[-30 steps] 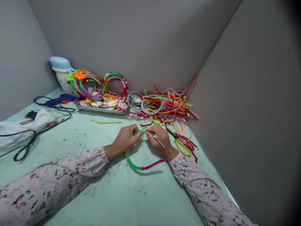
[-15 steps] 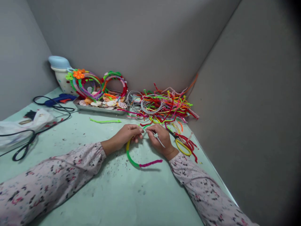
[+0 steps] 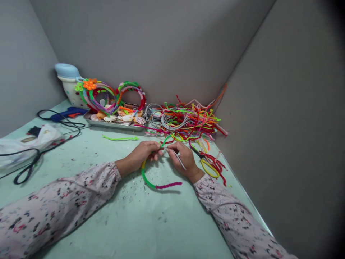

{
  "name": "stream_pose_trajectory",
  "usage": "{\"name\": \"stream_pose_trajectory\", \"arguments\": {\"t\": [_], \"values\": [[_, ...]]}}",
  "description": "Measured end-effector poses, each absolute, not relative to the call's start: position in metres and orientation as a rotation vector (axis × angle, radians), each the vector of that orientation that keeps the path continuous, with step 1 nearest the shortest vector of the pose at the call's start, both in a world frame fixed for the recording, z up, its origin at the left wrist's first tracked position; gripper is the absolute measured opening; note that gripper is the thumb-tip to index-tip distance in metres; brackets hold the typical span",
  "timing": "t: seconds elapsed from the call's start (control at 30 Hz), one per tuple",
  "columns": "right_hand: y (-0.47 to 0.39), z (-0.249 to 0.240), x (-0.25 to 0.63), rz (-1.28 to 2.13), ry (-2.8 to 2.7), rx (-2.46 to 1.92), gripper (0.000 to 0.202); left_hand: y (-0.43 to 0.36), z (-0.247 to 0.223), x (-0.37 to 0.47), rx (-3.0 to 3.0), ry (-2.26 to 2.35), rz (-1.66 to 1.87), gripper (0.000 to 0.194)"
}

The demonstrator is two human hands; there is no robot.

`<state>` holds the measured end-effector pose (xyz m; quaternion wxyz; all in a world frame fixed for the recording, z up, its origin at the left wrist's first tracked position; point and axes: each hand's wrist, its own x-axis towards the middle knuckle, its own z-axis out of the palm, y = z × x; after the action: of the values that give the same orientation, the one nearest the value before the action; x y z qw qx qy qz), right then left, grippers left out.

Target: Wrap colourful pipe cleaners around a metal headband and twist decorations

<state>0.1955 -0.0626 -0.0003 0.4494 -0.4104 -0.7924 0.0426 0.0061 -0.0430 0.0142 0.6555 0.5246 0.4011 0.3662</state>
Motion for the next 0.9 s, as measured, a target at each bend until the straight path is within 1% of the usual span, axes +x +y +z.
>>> {"name": "stream_pose_trajectory", "arguments": {"t": [0.27, 0.47, 0.7, 0.9], "values": [[-0.0626, -0.001, 0.1944, 0.246, -1.891, -1.044, 0.009, -0.0431, 0.0132, 0.0065, 1.214, 0.894, 0.837, 0.019], [-0.0619, -0.0015, 0.1952, 0.245, -1.886, -1.064, 0.009, -0.0434, 0.0109, 0.0068, 1.232, 0.892, 0.837, 0.021], [-0.0616, -0.0015, 0.1957, 0.244, -1.892, -1.051, 0.008, -0.0426, 0.0117, 0.0079, 1.168, 0.911, 0.858, 0.018], [-0.0626, -0.0007, 0.1947, 0.352, -1.848, -1.097, 0.009, -0.0439, 0.01, 0.0076, 1.211, 0.901, 0.875, 0.017]]}}
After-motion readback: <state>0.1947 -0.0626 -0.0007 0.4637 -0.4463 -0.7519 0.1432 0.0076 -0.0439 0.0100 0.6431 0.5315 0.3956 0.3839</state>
